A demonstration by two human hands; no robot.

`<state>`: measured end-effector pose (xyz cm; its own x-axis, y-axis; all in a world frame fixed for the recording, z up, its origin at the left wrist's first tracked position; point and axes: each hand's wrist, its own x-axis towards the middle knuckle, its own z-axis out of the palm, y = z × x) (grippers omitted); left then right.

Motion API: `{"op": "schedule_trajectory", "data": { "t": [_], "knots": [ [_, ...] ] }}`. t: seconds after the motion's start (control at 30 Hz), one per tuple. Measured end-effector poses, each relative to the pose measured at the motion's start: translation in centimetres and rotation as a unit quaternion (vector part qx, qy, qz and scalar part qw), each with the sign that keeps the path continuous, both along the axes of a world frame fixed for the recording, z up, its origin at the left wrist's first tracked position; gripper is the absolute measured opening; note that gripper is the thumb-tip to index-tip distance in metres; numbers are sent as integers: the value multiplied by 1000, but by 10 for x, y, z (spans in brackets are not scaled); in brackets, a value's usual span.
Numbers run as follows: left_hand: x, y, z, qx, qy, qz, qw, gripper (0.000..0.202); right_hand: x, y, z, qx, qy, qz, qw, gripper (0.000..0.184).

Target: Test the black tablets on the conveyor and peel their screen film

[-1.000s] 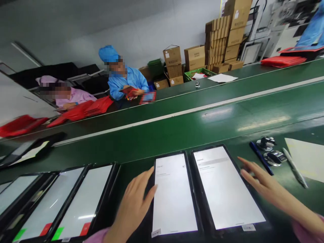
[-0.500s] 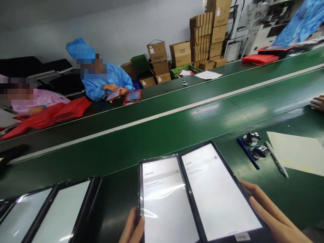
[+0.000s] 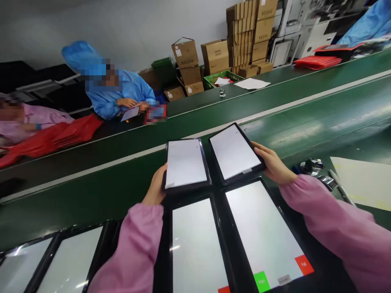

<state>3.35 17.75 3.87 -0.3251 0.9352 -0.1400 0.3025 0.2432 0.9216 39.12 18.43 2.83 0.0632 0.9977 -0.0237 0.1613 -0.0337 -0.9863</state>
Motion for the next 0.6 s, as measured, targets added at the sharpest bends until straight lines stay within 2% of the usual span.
{"op": "schedule_trajectory", "data": {
  "t": [0.07,0.1,0.17,0.23,0.37,0.47,0.53,0.6],
  "knots": [
    [4,27,0,0,53,3,999,52,-8,39,-14,18,-36,17,999,56],
    [4,32,1,5,86,5,996,48,-8,49,-19,33,-60,21,997,53],
    [0,23,5,25,150,6,988,42,1,54,-23,75,-112,24,991,47],
    [-5,-6,8,32,194,-19,980,43,20,41,-21,113,-163,41,979,43],
    [-6,-75,-2,-34,215,-136,966,57,52,-18,-13,129,-235,141,953,36],
    [-1,-104,-18,-44,253,-200,946,71,51,-77,-8,151,-271,183,933,29],
    [1,-110,-26,-39,270,-214,938,73,39,-122,-4,220,-310,242,893,22],
    [1,-111,-30,-43,272,-217,936,71,23,-165,0,303,-350,315,829,18]
  ]
}}
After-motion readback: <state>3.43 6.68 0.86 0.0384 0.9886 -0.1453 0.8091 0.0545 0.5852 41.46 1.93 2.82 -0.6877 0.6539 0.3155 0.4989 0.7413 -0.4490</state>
